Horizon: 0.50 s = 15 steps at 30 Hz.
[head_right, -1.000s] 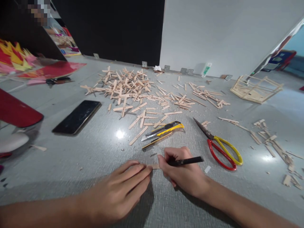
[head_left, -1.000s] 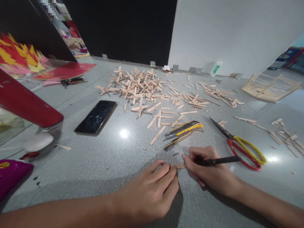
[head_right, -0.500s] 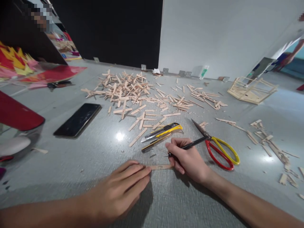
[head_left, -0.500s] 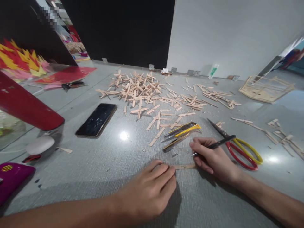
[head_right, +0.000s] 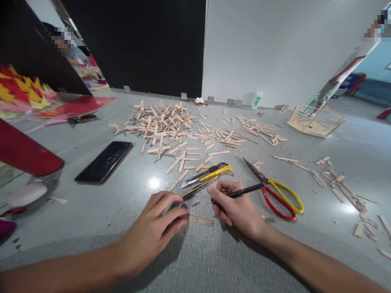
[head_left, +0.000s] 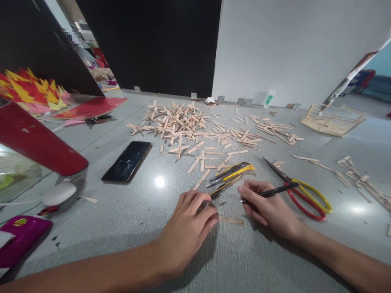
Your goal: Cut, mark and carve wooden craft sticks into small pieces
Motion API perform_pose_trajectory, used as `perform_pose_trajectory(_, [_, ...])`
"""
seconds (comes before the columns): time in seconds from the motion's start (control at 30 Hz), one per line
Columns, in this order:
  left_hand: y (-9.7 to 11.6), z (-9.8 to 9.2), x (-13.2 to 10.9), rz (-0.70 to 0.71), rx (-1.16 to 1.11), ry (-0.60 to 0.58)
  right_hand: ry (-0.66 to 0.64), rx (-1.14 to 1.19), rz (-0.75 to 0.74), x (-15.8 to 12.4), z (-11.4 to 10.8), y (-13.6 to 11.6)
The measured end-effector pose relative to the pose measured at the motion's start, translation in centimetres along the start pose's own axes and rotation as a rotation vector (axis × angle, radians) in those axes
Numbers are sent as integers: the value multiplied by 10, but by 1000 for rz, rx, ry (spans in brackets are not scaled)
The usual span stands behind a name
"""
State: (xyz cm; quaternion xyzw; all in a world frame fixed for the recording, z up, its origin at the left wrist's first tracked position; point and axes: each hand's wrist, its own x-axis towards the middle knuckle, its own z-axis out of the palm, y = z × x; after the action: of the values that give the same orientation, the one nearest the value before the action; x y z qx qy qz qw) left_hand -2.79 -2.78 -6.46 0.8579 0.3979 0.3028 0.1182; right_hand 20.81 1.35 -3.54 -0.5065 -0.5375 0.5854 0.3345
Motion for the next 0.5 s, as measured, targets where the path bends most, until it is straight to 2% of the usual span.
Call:
perform_pose_trajectory(0.13, [0, -4, 1, -37, -106, -35, -10, -40, -41, -1, 2, 6])
perform_pose_trajectory(0.3, [1, -9, -1, -99, -226, 49, -71, -89, -126, -6, 1, 10])
perform_pose_trajectory(0.4, [2, -9, -3, -75, -258, 70, -128, -116, -184, -10, -2, 11])
perform_pose_trajectory(0.5, [1, -8, -4, -25, -233, 54, -127, -111, -224, -13, -5, 12])
